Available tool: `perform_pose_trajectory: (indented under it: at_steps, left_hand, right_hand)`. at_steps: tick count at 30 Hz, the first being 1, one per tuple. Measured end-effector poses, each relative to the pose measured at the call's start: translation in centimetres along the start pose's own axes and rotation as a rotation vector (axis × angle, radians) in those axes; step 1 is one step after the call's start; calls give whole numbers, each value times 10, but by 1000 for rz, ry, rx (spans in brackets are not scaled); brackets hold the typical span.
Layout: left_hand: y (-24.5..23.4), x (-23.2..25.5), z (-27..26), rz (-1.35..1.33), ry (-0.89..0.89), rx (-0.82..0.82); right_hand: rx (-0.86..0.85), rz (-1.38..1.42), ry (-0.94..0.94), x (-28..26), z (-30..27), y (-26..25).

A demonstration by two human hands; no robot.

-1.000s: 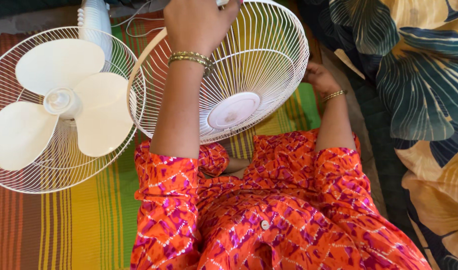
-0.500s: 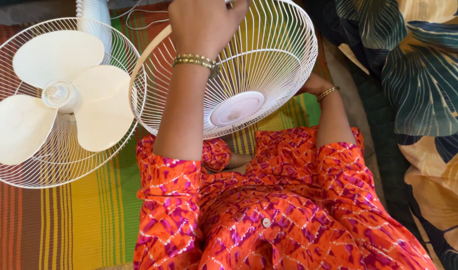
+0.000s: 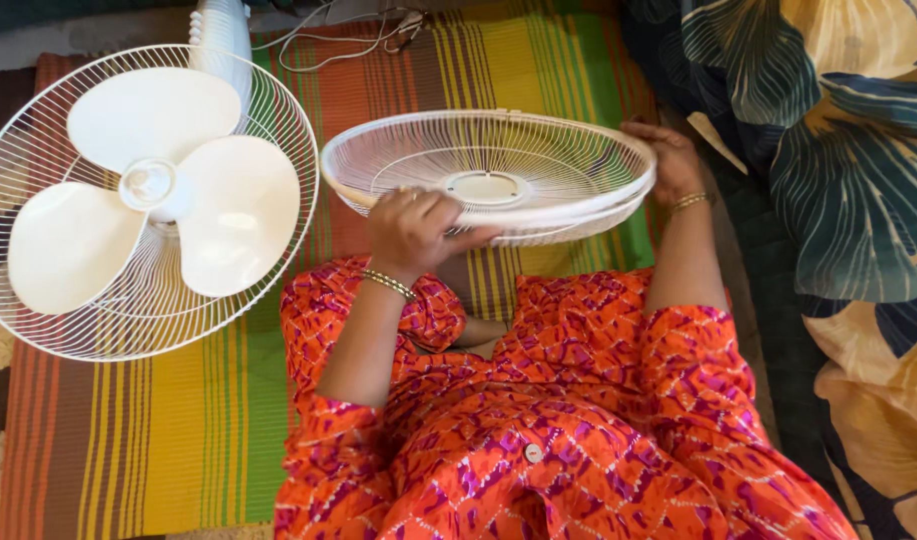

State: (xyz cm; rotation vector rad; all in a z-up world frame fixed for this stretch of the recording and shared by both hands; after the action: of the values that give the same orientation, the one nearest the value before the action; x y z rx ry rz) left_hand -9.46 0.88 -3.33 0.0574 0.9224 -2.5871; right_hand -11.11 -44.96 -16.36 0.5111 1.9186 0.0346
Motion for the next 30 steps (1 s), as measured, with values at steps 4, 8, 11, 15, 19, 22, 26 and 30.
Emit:
perform_pose_trajectory:
  at_steps: [4,8,11,15,19,22,26,30]
  left_hand:
    - [56,2,-100,-83,2,-78]
    - [78,17,-155,-143,-49,-179]
    - [92,21,-173,-252,-74,-354]
    - [105,8,-174,-407,-303,-438]
    - [103,5,-167,-424,-388,-613]
    - [102,5,-163,-478,-487,-661]
    - [112,3,-167,-454,-481,-772]
    - [125,3,-174,-445,-529,-797]
  right_hand:
    - [155,285,183,52,50,-11]
    - [307,4,23,86,86,-7]
    - [476,-221,-26,100,83,-4]
    - [577,-235,-45,103,78,-5]
    - [717,-362,-5,110,85,-10]
    - [840,-733,-568,112,95,-19]
    - [886,-443,-360,98,103,-14]
    - [732,-300,-512,60,80,23]
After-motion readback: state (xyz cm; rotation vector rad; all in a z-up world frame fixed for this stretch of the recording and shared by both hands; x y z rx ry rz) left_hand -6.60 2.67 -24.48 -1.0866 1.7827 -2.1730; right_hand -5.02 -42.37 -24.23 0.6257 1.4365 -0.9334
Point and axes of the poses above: each hand's wrist, its own z-axis towards the middle knuckle, its own y-axis out of the palm, x = y × z, the point moved 1 cm from there along z, towards the middle knuckle, and after that the axes turned 14 degrees about y, right-handed, at the moved point
